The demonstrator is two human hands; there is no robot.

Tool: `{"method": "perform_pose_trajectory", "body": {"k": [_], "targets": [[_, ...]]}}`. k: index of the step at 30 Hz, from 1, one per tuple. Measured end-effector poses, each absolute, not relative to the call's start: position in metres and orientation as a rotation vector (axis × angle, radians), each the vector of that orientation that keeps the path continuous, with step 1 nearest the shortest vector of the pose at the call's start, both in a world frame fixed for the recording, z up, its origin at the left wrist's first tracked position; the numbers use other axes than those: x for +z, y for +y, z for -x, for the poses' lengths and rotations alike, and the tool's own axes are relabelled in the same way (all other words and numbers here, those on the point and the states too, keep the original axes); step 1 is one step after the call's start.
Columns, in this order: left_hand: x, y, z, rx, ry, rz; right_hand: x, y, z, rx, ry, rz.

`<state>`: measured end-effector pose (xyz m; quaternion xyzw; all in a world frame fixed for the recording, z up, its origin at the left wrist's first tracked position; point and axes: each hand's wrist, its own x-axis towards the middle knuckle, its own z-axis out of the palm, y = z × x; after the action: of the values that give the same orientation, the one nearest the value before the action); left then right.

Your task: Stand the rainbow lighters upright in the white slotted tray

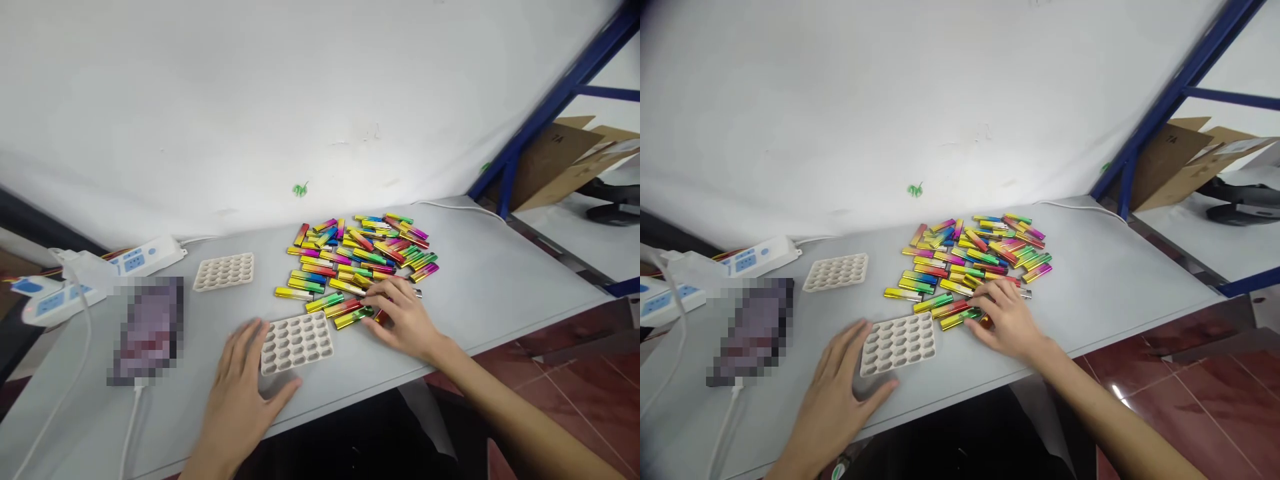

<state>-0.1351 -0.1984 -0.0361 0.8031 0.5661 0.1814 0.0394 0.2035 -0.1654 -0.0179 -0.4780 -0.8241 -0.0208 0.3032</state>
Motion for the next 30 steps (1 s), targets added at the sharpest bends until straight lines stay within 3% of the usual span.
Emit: {"method": "perform_pose_trajectory", "body": {"k": [7, 20, 30], "targets": [[-0.038, -0.2, 0.136, 0.551, 1.698, -2.441, -0.023, -0.182, -0.195, -0.036, -2.249, 1.406], [-0.03, -0.197, 0.131, 0.653, 1.74, -2.222, -0.029, -0.181, -0.195, -0.149, -2.162, 1.235], [-0.026, -0.197, 0.123, 0.681, 1.697, -2.308, -0.031, -0.162, -0.156, 0.585, -1.088, 1.149]]}}
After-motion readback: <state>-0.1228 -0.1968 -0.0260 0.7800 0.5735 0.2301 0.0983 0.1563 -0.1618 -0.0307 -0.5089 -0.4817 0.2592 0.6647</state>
